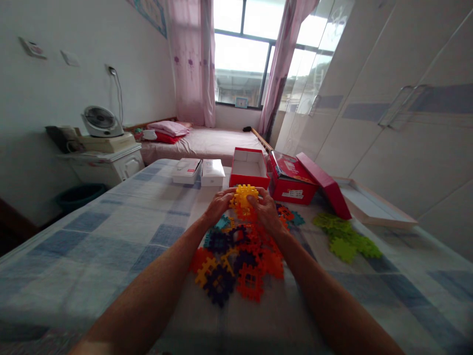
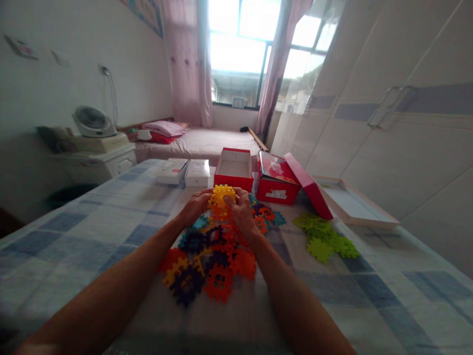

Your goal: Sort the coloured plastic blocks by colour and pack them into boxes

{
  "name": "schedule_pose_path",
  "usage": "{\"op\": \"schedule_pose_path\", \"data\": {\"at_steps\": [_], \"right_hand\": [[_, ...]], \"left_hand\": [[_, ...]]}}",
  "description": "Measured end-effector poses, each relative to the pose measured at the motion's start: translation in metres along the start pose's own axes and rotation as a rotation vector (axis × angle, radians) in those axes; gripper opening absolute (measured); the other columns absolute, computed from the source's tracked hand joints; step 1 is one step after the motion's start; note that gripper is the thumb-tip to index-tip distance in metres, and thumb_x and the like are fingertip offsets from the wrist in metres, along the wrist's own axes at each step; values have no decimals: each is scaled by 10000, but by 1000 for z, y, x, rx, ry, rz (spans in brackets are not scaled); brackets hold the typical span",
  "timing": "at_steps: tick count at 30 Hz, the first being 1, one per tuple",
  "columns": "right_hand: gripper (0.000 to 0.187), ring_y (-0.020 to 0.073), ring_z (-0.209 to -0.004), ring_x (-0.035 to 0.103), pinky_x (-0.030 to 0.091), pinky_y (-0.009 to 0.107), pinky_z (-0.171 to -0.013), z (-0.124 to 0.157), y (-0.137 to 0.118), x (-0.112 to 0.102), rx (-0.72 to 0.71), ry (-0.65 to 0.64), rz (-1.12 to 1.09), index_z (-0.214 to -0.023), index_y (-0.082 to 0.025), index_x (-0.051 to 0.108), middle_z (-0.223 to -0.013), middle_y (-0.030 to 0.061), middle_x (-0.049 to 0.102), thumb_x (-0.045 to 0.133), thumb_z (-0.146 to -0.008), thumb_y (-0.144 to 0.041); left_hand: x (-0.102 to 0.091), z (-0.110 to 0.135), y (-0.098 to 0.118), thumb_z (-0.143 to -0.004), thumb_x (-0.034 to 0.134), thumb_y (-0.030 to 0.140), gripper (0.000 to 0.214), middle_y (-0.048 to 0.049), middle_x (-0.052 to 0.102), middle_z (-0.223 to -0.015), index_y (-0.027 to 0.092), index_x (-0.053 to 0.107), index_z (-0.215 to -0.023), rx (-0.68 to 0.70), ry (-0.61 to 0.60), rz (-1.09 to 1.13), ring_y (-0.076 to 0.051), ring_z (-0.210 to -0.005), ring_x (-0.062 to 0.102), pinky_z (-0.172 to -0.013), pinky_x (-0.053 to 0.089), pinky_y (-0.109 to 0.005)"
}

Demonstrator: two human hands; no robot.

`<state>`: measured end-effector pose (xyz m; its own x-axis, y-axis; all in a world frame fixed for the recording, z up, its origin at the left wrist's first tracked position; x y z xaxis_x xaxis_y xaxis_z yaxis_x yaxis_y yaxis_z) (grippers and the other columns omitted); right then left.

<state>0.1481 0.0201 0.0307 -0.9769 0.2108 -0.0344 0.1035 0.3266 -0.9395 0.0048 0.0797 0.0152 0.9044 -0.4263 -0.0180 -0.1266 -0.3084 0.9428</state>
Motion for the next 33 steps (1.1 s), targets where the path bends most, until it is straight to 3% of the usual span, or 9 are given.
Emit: {"op": "schedule_pose_path", "data": {"at_steps": [7,10,14,20,25,33], "right_hand": [[364,149,-790,583,491,275,-731,3,-8,-1,-32,-35,-10,-980,-212,559,-910,15,628,583,-742,-486],[339,152,-791,574,487,272,-727,3,-8,0,-57,1,34,-976,-213,547,-895,13,619,574,-754,-468],[315,157,-833,553,473,276,-750,2,-6,-4,-137,171,131,-994,-202,519,-939,30,591,540,-779,-431],[333,172,-875,531,455,315,-797,-2,-1,-12,-200,380,223,-995,-190,496,-957,40,569,538,-765,-427],[333,164,-845,548,465,315,-776,-4,0,-12,-227,375,140,-995,-176,514,-955,42,576,556,-767,-416],[389,147,-805,585,502,286,-741,0,7,-2,-92,377,-109,-1045,-203,516,-925,15,617,597,-747,-439]], "left_hand": [[1,2,13,-785,545,368,347,-70,687,-1037,160,703,-1013,60,31,9,-191,-1004,608,-917,459,-306],[3,2,12,-809,558,433,406,-78,685,-1028,160,669,-1089,39,42,54,-200,-1020,607,-882,482,-314],[7,4,9,-787,600,499,516,-96,662,-1062,143,587,-1161,-40,46,68,-189,-939,636,-732,526,-275],[19,6,-7,-604,794,428,540,-33,677,-760,126,582,-1000,-228,-99,102,-141,-631,649,-653,541,-299],[17,8,-4,-591,789,375,378,3,653,-705,142,623,-838,-195,-60,51,-114,-589,610,-620,518,-261],[13,8,1,-604,724,359,273,17,622,-631,134,611,-709,-172,-40,-57,-101,-569,566,-592,470,-229]]}}
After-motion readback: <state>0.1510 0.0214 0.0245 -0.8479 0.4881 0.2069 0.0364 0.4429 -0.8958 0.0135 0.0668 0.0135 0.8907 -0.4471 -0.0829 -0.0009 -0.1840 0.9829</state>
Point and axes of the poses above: each hand's wrist, its own z-axis away from the middle knuckle, its own x-axis out of the palm, y = z × x, the point moved 2 cm from there along -z, towards the middle knuckle
